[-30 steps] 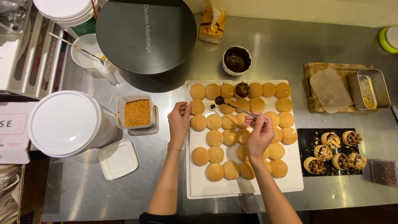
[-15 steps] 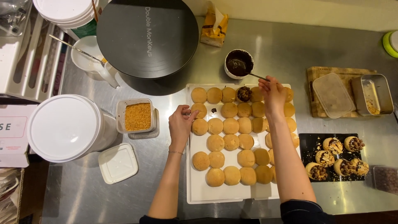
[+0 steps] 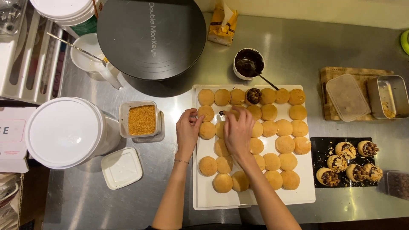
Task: The person scoops a dark filling from a container using a spoon and places it into the center of small round cakes arranged on a white tray. They then place a second cake on top to create a sandwich. The person repeats this process for several cakes, moving the finished ones to a black tray.
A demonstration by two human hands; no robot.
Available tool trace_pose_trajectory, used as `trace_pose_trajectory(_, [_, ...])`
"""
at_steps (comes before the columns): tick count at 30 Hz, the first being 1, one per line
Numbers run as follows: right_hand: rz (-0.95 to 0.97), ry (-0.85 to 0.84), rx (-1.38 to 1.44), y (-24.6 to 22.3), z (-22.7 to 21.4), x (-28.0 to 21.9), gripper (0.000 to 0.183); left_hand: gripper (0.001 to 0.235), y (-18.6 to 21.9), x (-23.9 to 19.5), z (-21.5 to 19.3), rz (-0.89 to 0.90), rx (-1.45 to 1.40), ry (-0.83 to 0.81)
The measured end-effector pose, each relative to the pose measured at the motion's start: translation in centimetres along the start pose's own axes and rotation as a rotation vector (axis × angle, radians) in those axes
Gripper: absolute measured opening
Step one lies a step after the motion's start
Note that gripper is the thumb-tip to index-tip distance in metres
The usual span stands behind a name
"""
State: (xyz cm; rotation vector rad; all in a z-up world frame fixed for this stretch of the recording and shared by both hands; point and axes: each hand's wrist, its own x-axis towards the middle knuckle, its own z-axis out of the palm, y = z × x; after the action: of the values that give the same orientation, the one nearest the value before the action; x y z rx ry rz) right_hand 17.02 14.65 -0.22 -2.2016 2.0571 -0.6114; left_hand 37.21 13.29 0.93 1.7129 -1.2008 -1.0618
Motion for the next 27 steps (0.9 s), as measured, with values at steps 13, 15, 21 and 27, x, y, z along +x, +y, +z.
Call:
trace_pose_trajectory(13, [-0.331,-0.107,-0.201,1.3,2.4,2.4,0.042,0.042,-0.7,0.7,0.4,-0.033,-0.053,0.006])
trace_pose_trajectory(15, [-0.425,-0.147,-0.248,2.2,2.8,2.8,0.034,0.043,-1.0,0.7,0.4,-0.039,-0.051,0.017])
trace_pose_trajectory(21, [-0.357,-0.188,-0.113,1.9,2.1,2.5,0.031,0.043,-0.4,0.4,0.2,-0.023,-0.031,0.009])
trace_pose_trajectory(27, [0.377,0.103,0.793,-0.4,-11.3,-3.1,0.043,0.036,0.3,-0.5,-0.1,0.005,0.002,0.023])
